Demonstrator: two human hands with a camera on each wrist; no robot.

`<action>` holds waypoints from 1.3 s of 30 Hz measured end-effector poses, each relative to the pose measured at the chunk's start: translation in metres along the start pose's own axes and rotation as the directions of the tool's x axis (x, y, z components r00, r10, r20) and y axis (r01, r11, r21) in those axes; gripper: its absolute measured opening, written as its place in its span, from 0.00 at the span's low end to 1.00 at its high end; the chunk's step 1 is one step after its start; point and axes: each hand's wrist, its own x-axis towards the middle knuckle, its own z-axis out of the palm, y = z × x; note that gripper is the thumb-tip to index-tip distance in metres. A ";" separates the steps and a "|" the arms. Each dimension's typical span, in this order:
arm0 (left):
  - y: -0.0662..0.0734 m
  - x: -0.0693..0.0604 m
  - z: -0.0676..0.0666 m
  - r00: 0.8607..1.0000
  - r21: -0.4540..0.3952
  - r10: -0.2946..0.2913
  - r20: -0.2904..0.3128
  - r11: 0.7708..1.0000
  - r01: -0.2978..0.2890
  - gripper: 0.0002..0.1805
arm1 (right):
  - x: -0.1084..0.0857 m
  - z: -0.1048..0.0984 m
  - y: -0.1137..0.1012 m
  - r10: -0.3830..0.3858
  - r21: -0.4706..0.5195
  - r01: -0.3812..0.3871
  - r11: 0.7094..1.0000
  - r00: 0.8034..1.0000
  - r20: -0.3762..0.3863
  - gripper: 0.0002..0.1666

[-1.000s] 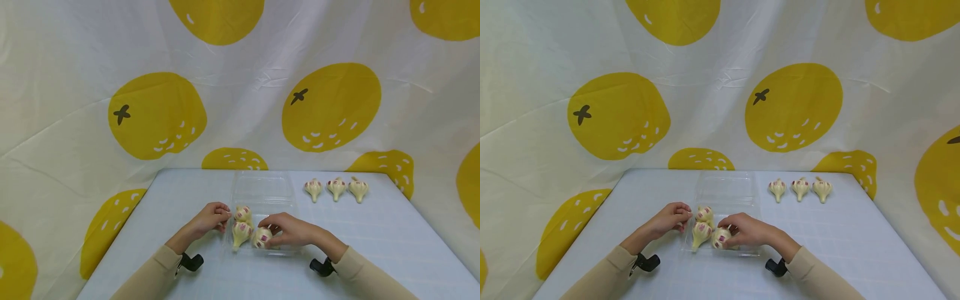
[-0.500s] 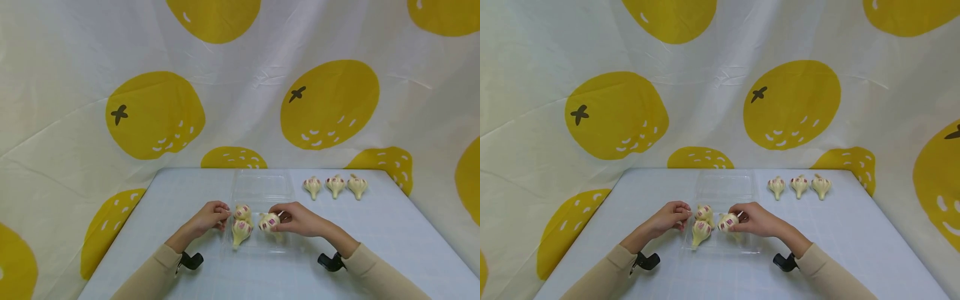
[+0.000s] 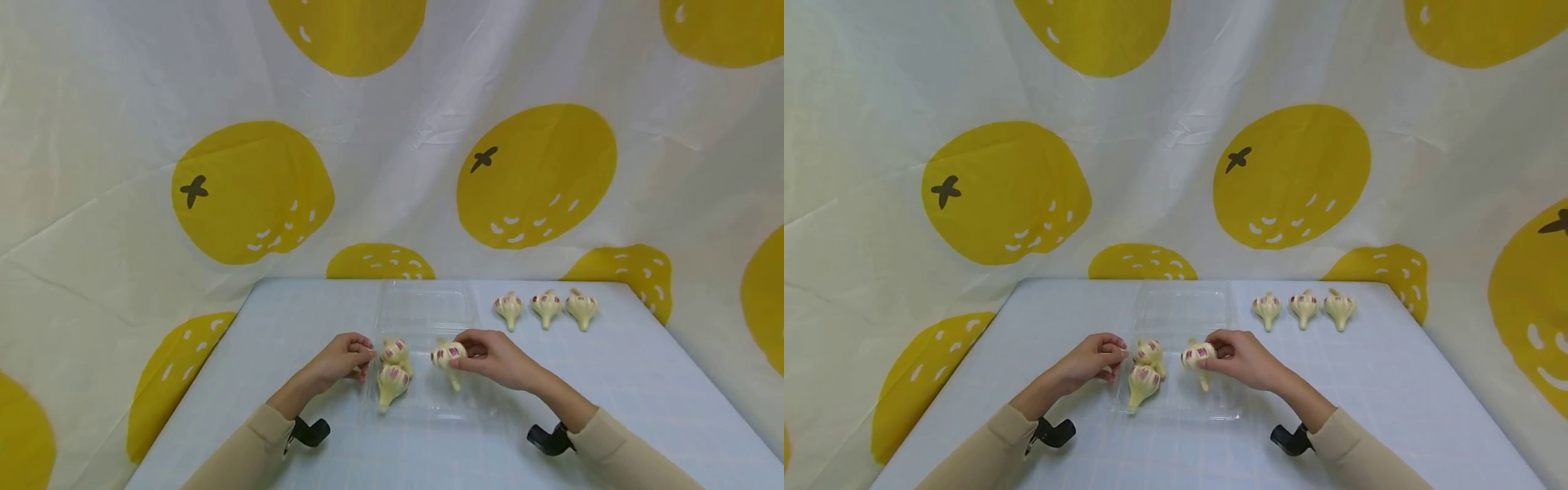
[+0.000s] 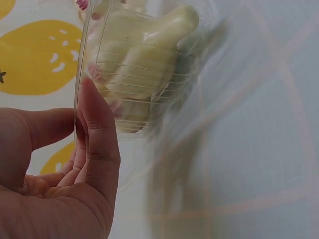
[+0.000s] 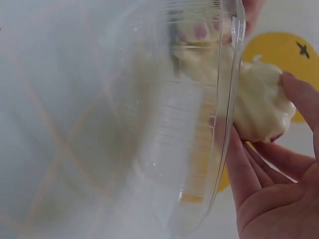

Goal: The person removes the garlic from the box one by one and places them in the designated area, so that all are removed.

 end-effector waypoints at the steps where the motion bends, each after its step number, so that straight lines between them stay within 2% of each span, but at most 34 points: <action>1: 0.000 -0.001 0.000 1.000 0.001 -0.002 -0.001 1.000 0.002 0.14 | -0.001 0.000 0.000 0.008 0.009 -0.008 1.000 1.000 -0.002 0.26; 8: -0.003 0.001 0.000 1.000 0.010 0.011 0.002 1.000 -0.011 0.15 | -0.008 -0.007 0.005 0.037 0.038 -0.035 0.999 0.998 -0.055 0.25; 14: -0.004 0.005 0.000 1.000 0.016 -0.007 -0.006 1.000 0.007 0.14 | -0.012 -0.019 0.007 0.058 0.022 -0.056 0.998 0.990 -0.131 0.24; 26: -0.003 0.004 0.003 1.000 0.019 -0.005 -0.013 1.000 0.005 0.14 | -0.027 -0.041 0.018 0.099 -0.034 -0.109 0.993 0.967 -0.234 0.27; 35: -0.002 0.003 0.001 1.000 0.027 -0.008 -0.019 1.000 0.008 0.14 | -0.039 -0.053 0.040 0.135 -0.079 -0.162 0.984 0.953 -0.272 0.26; 39: -0.003 0.003 0.001 1.000 0.027 -0.011 -0.024 1.000 0.012 0.14 | -0.045 -0.055 0.045 0.151 -0.096 -0.185 0.978 0.947 -0.284 0.30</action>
